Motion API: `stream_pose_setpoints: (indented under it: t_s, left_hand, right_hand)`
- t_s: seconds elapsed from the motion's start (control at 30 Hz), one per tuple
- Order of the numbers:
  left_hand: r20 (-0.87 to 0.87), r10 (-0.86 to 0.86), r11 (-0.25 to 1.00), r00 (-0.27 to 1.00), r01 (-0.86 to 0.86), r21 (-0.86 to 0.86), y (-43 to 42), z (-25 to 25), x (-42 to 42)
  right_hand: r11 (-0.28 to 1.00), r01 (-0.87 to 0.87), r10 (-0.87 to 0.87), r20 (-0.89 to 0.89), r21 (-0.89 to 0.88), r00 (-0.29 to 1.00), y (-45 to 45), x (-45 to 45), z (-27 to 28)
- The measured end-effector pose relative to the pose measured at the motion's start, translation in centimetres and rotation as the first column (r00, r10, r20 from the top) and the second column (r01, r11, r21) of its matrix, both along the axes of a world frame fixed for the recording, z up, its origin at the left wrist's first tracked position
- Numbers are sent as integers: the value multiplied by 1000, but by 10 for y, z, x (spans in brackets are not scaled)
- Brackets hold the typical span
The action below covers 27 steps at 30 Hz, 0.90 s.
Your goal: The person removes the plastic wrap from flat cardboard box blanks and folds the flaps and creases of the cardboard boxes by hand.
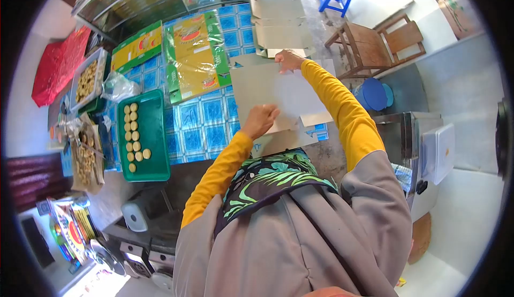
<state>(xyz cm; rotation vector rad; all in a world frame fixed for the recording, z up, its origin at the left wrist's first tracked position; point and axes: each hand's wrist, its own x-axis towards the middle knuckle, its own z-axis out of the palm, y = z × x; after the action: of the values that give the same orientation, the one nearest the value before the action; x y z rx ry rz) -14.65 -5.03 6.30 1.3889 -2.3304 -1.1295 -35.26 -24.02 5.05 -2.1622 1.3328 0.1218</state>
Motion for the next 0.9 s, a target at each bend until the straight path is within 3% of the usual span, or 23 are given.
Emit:
stream_pose_setpoints:
  t_s: [0.03,0.07,0.1,0.13,0.2,0.23,0.3,0.33,0.37,0.43,0.57,0.63,0.77,0.87,0.9]
  left_hand:
    - [-1,20,1000,1000,-20,6,-7,-15,-8]
    - [137,9,961,991,29,-275,-12,-41,-16]
    - [273,34,843,961,119,-524,-16,-56,-19]
    - [272,38,845,962,114,-522,-18,-58,-19]
    - [492,-5,944,871,166,-285,-22,-63,-27]
    - [487,-18,945,873,173,-276,-25,-65,-29]
    - [442,36,952,897,103,-288,-27,-67,-25]
    - [440,26,956,897,107,-273,-28,-69,-23]
    - [412,58,958,909,66,-280,-33,-71,-24]
    - [376,86,960,923,25,-280,-39,-64,-31]
    - [450,91,958,888,46,-284,-46,-58,-38]
    - [493,77,951,866,84,-296,-48,-59,-44]
    - [535,2,978,845,111,-177,-59,-57,-49]
    - [541,-30,974,841,146,-174,-59,-51,-46]
    - [516,-43,969,856,161,-186,-56,-50,-41]
  right_hand:
    - [999,-49,49,64,-3,997,0,5,-6]
    - [990,-115,113,29,77,993,-6,10,-16]
    - [989,-127,125,27,79,992,-8,15,-24]
    - [983,-169,171,-16,65,985,-6,18,-30]
    - [978,-203,207,-161,41,965,17,26,-12]
    - [980,-194,200,-164,52,966,31,25,-4]
    - [971,-196,171,-173,-140,970,52,26,-2]
    - [930,-162,157,-42,-329,987,63,18,-18]
    - [934,-163,156,-47,-319,987,74,7,-32]
    - [823,-211,195,-85,-528,977,103,-7,-41]
    - [785,-118,135,-18,-608,991,139,-3,-53]
    - [656,-121,98,-76,-745,992,148,4,-58]
    - [631,-151,45,-158,-761,986,154,10,-62]
    - [662,-131,67,-116,-738,991,151,6,-58]
    - [699,-66,64,-29,-712,998,149,4,-54]
